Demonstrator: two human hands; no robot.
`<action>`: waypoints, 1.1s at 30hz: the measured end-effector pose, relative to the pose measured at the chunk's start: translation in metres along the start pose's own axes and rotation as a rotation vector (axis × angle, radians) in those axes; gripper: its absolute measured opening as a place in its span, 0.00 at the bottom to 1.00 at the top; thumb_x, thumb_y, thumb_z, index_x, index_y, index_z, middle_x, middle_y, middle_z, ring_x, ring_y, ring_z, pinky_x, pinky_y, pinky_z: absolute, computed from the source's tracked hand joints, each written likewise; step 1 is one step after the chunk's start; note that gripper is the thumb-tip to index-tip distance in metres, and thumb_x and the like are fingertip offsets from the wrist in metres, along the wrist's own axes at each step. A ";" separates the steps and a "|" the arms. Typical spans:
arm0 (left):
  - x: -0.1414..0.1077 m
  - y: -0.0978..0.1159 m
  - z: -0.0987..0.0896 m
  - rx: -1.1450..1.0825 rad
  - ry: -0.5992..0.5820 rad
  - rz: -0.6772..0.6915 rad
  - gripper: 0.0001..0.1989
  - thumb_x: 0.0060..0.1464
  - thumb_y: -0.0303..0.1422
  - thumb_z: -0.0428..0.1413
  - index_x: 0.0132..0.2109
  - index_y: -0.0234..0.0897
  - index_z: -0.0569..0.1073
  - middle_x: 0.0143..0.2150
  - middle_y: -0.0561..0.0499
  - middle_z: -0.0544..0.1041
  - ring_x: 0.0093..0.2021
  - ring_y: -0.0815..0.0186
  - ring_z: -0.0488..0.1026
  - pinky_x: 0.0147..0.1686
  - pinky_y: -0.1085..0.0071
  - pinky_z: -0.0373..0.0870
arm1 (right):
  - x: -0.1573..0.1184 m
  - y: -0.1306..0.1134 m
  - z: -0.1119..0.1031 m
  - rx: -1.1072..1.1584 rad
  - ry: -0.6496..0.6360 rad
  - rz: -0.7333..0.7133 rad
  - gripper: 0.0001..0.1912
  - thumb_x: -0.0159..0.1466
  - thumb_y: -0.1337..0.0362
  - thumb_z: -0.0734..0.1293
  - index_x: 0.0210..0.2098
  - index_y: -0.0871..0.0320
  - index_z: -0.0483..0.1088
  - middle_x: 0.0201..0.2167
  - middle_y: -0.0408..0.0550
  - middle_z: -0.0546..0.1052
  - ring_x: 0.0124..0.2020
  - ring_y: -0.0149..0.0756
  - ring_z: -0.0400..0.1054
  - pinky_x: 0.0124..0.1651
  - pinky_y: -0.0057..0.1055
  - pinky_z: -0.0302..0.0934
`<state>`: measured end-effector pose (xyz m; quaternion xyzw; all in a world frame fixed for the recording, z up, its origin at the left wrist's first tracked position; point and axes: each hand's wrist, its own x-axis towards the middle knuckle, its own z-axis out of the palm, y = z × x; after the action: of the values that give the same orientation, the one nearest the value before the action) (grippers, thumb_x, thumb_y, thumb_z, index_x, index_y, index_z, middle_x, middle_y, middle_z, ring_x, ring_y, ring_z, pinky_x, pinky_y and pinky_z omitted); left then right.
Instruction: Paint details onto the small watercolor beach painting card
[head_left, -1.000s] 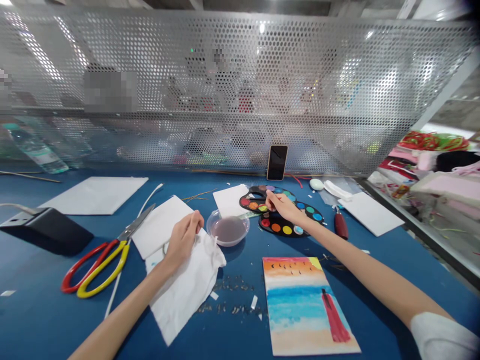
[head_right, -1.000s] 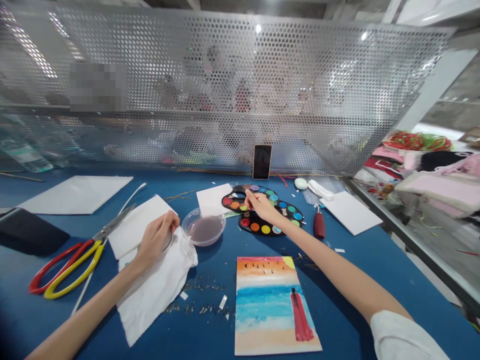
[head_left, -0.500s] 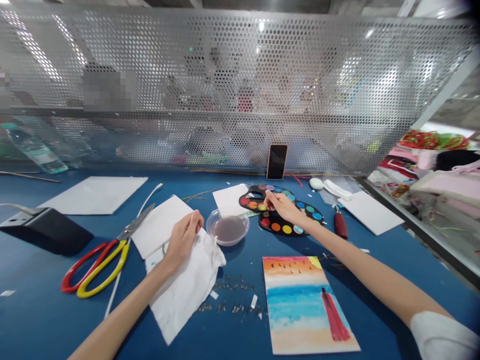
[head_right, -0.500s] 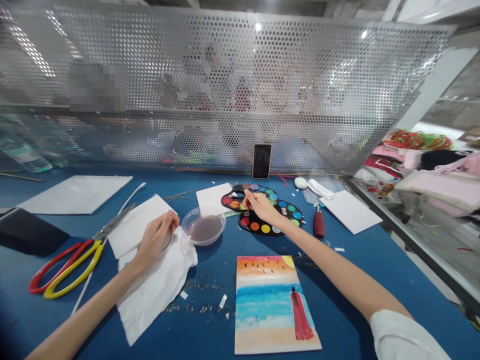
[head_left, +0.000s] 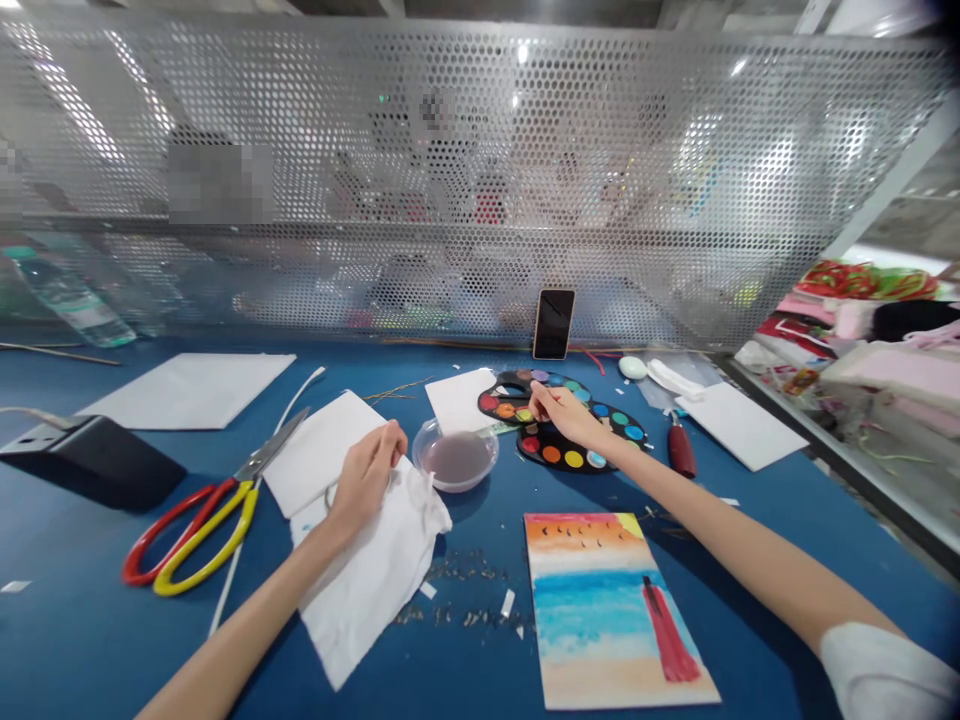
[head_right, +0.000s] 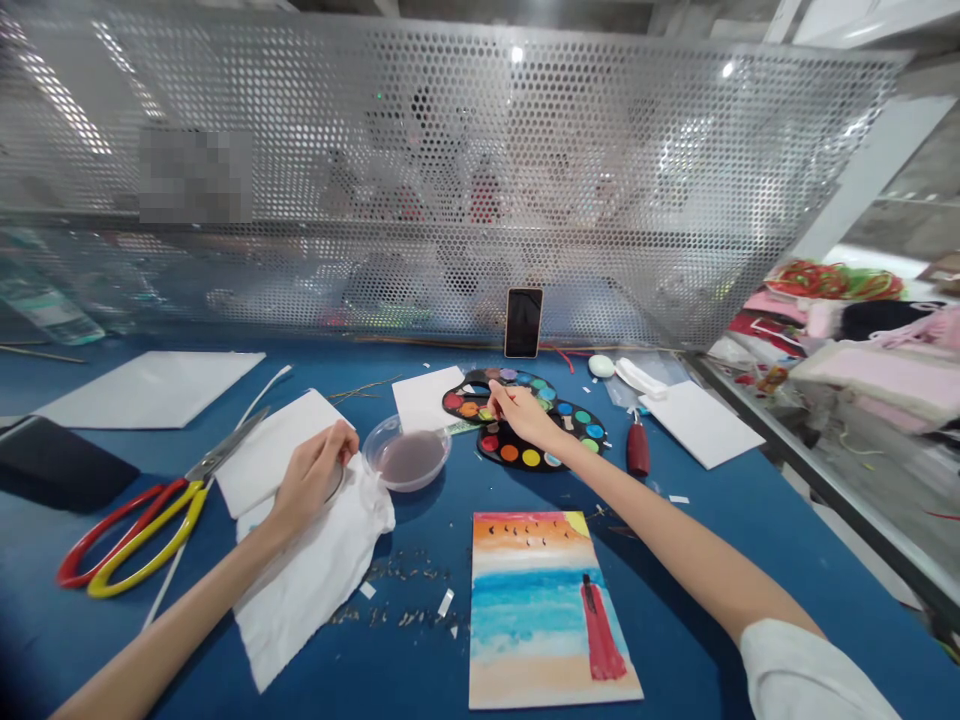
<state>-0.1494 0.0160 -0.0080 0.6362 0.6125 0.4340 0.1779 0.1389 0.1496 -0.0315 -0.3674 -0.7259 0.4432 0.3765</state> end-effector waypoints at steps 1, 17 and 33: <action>0.000 0.000 0.000 0.000 0.000 -0.001 0.24 0.66 0.47 0.39 0.27 0.38 0.64 0.24 0.54 0.63 0.27 0.67 0.62 0.30 0.71 0.57 | 0.000 0.000 0.000 0.004 -0.006 0.000 0.33 0.64 0.37 0.54 0.19 0.58 0.65 0.19 0.43 0.66 0.23 0.30 0.59 0.30 0.29 0.54; 0.000 0.004 0.001 0.014 0.014 -0.014 0.25 0.65 0.48 0.40 0.26 0.38 0.64 0.23 0.54 0.64 0.27 0.67 0.62 0.29 0.71 0.57 | -0.001 -0.001 0.001 -0.006 -0.007 -0.001 0.34 0.64 0.36 0.53 0.20 0.58 0.67 0.20 0.45 0.69 0.24 0.31 0.61 0.31 0.30 0.56; 0.001 0.003 0.000 0.000 0.027 -0.014 0.25 0.64 0.48 0.40 0.26 0.38 0.64 0.23 0.54 0.64 0.26 0.68 0.61 0.29 0.72 0.57 | 0.005 -0.015 -0.019 0.420 0.236 0.205 0.34 0.52 0.29 0.62 0.23 0.57 0.62 0.17 0.43 0.67 0.18 0.28 0.58 0.23 0.28 0.51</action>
<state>-0.1479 0.0165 -0.0055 0.6260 0.6192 0.4416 0.1726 0.1499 0.1556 -0.0108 -0.4022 -0.5278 0.5741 0.4796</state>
